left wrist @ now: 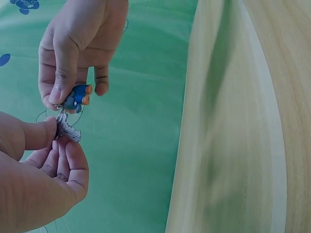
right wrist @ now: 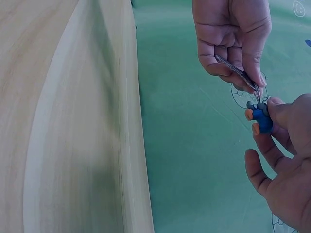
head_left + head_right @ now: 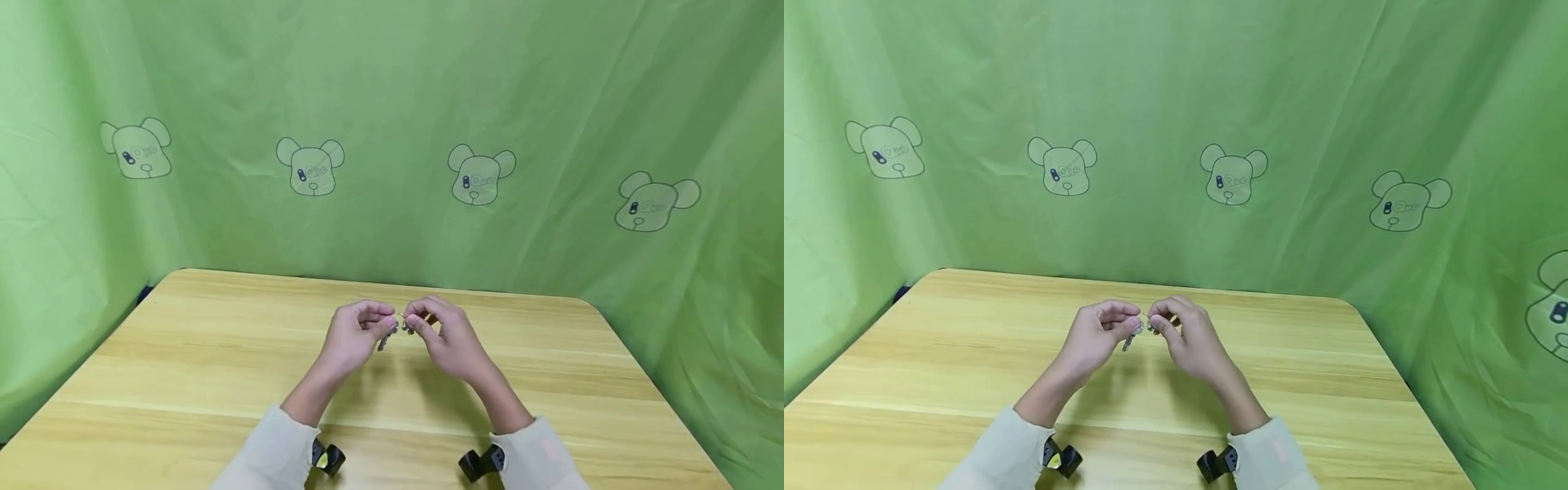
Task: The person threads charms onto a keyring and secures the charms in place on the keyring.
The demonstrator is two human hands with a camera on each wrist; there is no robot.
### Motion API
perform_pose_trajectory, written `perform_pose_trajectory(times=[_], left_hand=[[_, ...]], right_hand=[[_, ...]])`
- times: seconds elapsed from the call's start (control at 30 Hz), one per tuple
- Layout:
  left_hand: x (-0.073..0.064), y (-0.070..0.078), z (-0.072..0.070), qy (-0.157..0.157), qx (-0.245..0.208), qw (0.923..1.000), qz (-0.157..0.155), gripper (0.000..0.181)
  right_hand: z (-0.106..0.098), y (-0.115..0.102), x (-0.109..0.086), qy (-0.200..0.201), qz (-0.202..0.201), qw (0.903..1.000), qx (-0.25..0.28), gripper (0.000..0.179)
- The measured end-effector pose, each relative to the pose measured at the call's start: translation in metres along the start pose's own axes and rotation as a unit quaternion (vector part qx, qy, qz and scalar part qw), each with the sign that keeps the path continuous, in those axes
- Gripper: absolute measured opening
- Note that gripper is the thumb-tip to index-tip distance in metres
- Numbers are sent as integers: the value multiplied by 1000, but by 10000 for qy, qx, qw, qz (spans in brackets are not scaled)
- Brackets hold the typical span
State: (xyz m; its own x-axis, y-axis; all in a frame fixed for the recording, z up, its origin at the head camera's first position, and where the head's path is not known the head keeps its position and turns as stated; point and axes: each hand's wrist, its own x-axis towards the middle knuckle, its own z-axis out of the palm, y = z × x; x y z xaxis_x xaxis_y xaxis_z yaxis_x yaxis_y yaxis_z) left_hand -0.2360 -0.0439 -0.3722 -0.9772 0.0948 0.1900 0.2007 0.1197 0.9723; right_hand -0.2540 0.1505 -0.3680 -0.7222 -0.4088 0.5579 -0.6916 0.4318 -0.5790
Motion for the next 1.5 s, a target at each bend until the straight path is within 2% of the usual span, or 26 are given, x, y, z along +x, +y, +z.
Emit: perform_pose_trajectory(times=[0.37,0.9,1.0,1.1,1.2,1.27,1.37,1.5], left_hand=[[0,2,0,-5,-171,9998,-109,13],[-1,4,-1,-100,-240,9996,-126,15],[-1,4,-2,-146,-271,9994,-152,15],[0,4,-5,-214,-383,9988,-234,17],[1,3,-6,-303,-494,9978,-323,17],[1,2,-7,-379,-551,9971,-364,16],[1,2,-8,-521,-572,9962,-412,16],[2,1,-9,-693,-577,9948,-464,18]], right_hand=[[-2,1,0,10,203,9998,-31,5],[-6,1,1,-11,127,9999,-95,4],[-7,2,1,-96,-62,9996,-271,3],[-7,4,2,-206,-531,9954,-771,2],[-7,4,2,-215,-1147,9828,-1433,4],[-6,4,3,-197,-1383,9741,-1776,4],[-5,3,2,-203,-1449,9701,-1935,4],[-5,3,2,-227,-1367,9751,-1730,6]])
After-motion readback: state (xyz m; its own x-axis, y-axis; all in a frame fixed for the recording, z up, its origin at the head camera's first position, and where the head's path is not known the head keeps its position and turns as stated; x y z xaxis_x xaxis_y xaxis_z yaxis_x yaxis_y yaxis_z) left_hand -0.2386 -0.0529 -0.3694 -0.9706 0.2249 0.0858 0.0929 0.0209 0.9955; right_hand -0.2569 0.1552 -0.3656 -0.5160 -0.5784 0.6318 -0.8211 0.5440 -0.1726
